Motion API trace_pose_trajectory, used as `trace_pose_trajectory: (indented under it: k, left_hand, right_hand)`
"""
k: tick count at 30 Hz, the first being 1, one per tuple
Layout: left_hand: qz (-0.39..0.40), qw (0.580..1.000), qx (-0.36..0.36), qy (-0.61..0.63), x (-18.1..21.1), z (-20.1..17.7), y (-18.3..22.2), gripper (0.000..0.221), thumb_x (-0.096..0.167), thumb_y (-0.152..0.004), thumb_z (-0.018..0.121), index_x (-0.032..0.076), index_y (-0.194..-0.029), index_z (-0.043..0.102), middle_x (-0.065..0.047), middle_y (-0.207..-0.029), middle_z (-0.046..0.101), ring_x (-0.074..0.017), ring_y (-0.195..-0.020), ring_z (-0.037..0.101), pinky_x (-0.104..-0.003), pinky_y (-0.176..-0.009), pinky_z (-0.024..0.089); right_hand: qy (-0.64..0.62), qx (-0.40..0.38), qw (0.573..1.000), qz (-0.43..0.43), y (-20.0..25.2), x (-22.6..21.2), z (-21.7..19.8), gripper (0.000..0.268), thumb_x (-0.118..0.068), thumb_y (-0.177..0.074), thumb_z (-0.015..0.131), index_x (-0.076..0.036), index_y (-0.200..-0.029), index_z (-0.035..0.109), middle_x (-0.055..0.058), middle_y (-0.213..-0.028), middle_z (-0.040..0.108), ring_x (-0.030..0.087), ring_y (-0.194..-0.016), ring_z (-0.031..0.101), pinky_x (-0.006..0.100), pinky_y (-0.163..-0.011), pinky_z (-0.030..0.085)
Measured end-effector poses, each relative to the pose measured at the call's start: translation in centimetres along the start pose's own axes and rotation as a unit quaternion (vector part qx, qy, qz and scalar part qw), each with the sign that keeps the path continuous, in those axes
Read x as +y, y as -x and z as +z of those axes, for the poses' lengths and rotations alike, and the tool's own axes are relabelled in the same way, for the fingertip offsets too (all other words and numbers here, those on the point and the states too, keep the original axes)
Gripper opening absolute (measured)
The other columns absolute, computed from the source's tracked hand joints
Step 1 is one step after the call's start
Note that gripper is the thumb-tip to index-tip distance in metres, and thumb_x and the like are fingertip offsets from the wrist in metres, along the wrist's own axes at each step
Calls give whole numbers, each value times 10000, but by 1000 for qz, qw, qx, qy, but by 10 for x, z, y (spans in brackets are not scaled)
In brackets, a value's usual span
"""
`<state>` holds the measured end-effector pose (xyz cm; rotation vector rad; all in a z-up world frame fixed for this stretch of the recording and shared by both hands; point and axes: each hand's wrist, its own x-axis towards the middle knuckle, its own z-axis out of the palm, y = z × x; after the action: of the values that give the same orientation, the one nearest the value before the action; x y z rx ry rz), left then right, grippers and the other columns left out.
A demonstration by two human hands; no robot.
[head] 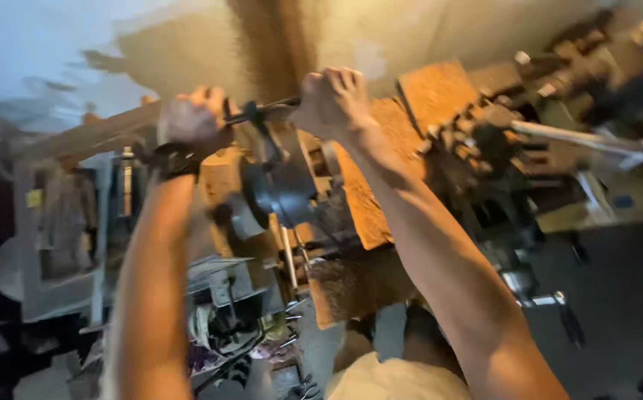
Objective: Using a metal lathe to machine and adjust metal components.
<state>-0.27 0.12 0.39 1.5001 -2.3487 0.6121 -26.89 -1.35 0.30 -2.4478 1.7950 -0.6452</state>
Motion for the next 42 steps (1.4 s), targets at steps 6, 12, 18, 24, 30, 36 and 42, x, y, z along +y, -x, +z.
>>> trace_pose_trajectory:
  k: [6, 12, 18, 24, 30, 36, 42]
  left_hand:
    - [-63, 986, -131, 87, 66, -40, 9, 805, 586, -768, 805, 31, -1315, 606, -239, -854, 714, -427, -747, 711, -550, -718, 550]
    - [-116, 951, -40, 284, 117, -102, 76, 284, 258, -954, 772, 6, -931, 641, -221, -833, 697, -409, -803, 682, -500, -727, 526]
    - [-221, 775, -55, 589, 203, 25, 283, 349, 59, -792, 690, 22, -1137, 725, -104, -781, 749, -210, -667, 704, -302, -639, 576]
    - [-474, 758, -13, 449, 278, 252, 355, 233, 237, -930, 752, 7, -969, 740, -110, -814, 745, -186, -637, 699, -348, -540, 529]
    - [-619, 592, -264, 443, 276, 388, 347, 410, 302, -971, 602, -91, -1031, 703, -229, -878, 771, -368, -762, 806, -476, -648, 664]
    - [-462, 787, -341, 228, 275, 443, 368, 407, 379, -925, 669, 75, -1177, 765, -217, -1035, 752, -421, -980, 723, -538, -884, 564]
    - [-448, 800, -190, 350, 314, 345, 344, 258, 242, -962, 697, 42, -1114, 755, -171, -888, 765, -273, -805, 751, -395, -798, 583]
  right_hand:
    - [-73, 1, 996, -59, 48, -26, -60, 644, -601, -784, 783, -38, -1089, 718, 210, -1030, 699, 363, -1061, 630, 507, -946, 421]
    - [-357, 254, 881, -178, 157, -46, -119, 275, 36, -906, 804, 1, -1153, 689, 137, -1160, 707, 301, -1177, 665, 389, -1052, 513]
    - [-559, 186, 808, 11, 284, -2, -42, 88, 41, -996, 650, -13, -1065, 656, 87, -958, 698, 160, -811, 680, 296, -723, 579]
    - [-457, -47, 829, 320, 349, 22, 29, 99, -51, -904, 708, 2, -980, 740, 60, -761, 737, 119, -640, 643, 268, -543, 508]
    - [-374, -104, 871, 301, 355, 46, 15, 103, -77, -879, 735, -2, -950, 743, 52, -747, 734, 126, -643, 656, 269, -593, 531]
    - [-352, -99, 868, 336, 392, 110, 11, 92, -72, -870, 727, -7, -935, 737, 68, -760, 748, 133, -667, 701, 282, -616, 564]
    - [-368, -109, 851, 358, 425, 196, 12, 124, -106, -891, 711, -18, -967, 752, 37, -810, 757, 104, -723, 714, 268, -644, 578]
